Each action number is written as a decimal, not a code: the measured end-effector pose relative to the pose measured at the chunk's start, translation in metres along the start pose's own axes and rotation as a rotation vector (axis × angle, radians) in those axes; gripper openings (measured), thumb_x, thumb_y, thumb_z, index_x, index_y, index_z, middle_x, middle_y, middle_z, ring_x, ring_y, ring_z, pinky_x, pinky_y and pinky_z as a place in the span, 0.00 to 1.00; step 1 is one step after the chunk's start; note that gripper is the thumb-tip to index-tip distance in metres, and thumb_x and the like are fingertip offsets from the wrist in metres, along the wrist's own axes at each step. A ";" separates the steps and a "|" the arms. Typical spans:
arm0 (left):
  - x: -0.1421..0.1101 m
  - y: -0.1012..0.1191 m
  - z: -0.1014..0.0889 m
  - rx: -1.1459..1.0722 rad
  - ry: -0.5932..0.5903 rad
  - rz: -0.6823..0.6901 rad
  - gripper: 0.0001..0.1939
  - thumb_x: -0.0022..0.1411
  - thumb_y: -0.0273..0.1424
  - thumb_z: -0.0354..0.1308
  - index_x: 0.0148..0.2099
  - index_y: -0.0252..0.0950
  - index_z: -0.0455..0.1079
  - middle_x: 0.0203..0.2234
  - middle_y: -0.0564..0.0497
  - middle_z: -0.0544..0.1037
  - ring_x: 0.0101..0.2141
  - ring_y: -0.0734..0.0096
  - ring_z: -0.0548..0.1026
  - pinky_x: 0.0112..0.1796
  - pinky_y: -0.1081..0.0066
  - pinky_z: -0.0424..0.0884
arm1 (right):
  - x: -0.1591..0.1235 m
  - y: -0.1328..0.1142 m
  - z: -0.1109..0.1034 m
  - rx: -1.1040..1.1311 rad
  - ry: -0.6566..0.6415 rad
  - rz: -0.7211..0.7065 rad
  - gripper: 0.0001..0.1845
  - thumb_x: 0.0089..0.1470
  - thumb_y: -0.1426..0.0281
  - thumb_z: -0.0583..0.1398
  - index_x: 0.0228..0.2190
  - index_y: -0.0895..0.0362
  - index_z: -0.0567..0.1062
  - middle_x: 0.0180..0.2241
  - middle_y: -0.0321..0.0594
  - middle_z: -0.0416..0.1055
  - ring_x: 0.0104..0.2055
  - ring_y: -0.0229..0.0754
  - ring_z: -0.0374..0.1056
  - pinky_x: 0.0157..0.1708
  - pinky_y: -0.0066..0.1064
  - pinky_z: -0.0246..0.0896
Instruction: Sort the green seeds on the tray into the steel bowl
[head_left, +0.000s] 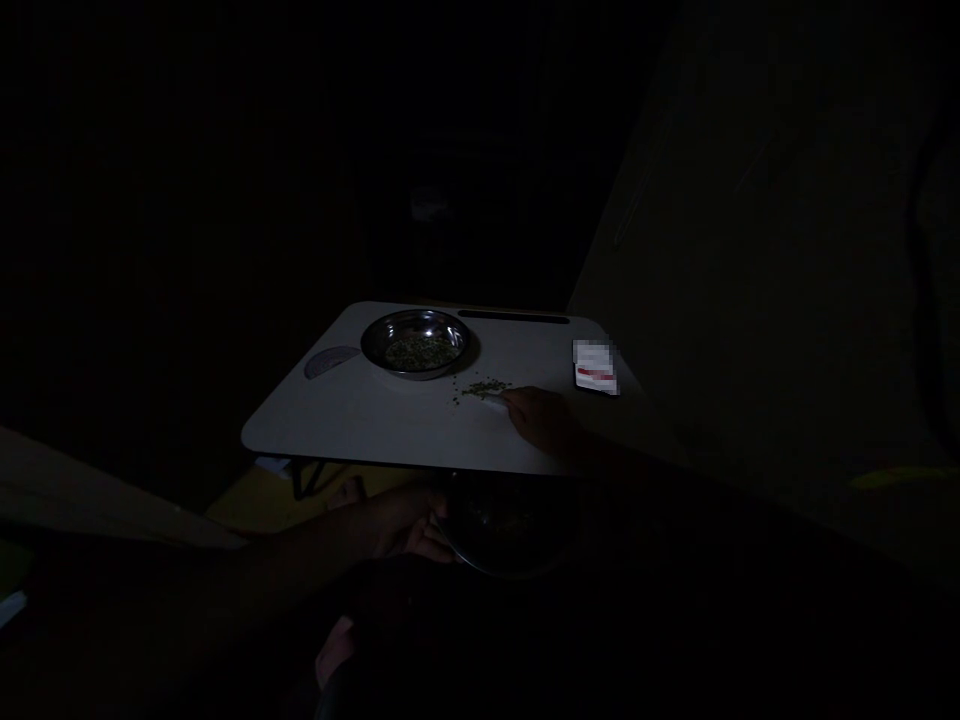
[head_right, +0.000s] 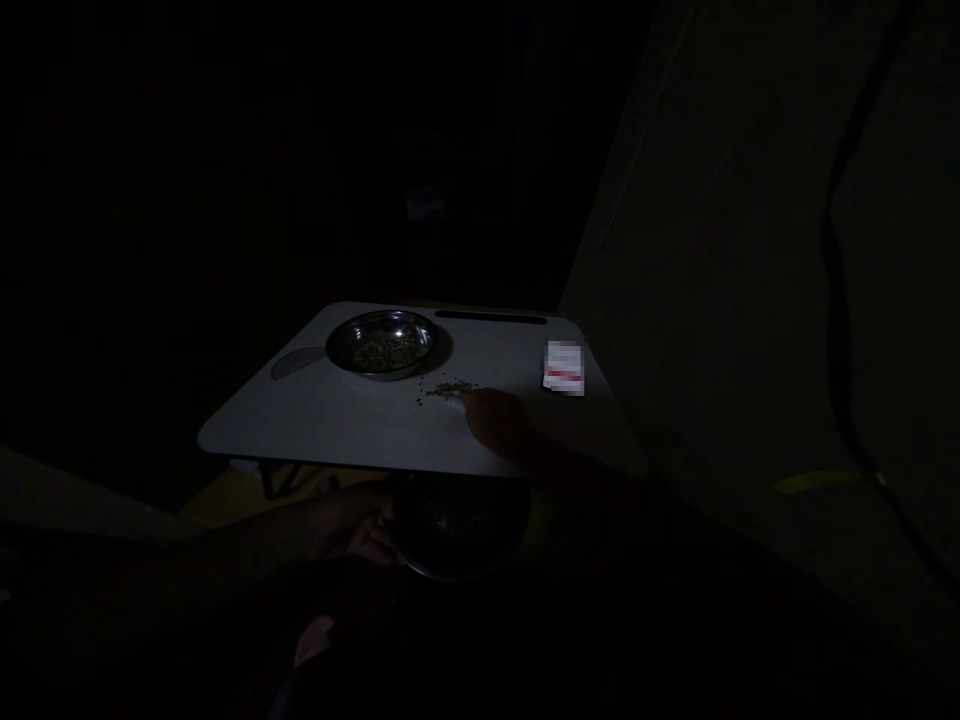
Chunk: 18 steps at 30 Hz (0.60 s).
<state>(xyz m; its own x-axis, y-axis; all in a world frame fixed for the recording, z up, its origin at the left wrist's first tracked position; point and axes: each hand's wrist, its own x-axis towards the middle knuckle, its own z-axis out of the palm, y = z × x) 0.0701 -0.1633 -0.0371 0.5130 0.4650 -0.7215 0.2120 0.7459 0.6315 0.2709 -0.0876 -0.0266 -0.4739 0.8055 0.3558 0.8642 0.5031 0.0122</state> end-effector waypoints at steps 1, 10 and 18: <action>0.000 0.000 0.000 0.000 -0.007 0.005 0.06 0.38 0.27 0.46 0.24 0.32 0.61 0.17 0.49 0.72 0.23 0.71 0.71 0.28 0.71 0.64 | 0.001 -0.001 0.000 0.005 0.006 -0.004 0.15 0.47 0.72 0.45 0.36 0.58 0.65 0.36 0.41 0.65 0.36 0.38 0.60 0.32 0.28 0.53; 0.000 -0.001 -0.001 -0.031 0.001 -0.003 0.07 0.39 0.26 0.45 0.24 0.32 0.62 0.17 0.51 0.72 0.22 0.72 0.71 0.28 0.72 0.64 | 0.012 -0.021 0.002 0.025 -0.007 -0.055 0.16 0.46 0.73 0.45 0.38 0.56 0.64 0.36 0.38 0.65 0.37 0.37 0.59 0.33 0.28 0.53; 0.001 -0.001 -0.002 -0.021 -0.018 0.003 0.07 0.39 0.26 0.45 0.23 0.31 0.62 0.17 0.50 0.72 0.22 0.72 0.71 0.28 0.72 0.64 | 0.014 -0.014 -0.005 0.030 0.046 -0.068 0.16 0.46 0.74 0.45 0.38 0.57 0.64 0.35 0.39 0.65 0.36 0.37 0.59 0.33 0.28 0.52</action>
<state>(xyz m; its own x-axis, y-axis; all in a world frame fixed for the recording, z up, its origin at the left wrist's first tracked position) 0.0689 -0.1634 -0.0389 0.5286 0.4584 -0.7145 0.1933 0.7545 0.6271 0.2524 -0.0847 -0.0174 -0.5225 0.7543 0.3975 0.8244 0.5660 0.0097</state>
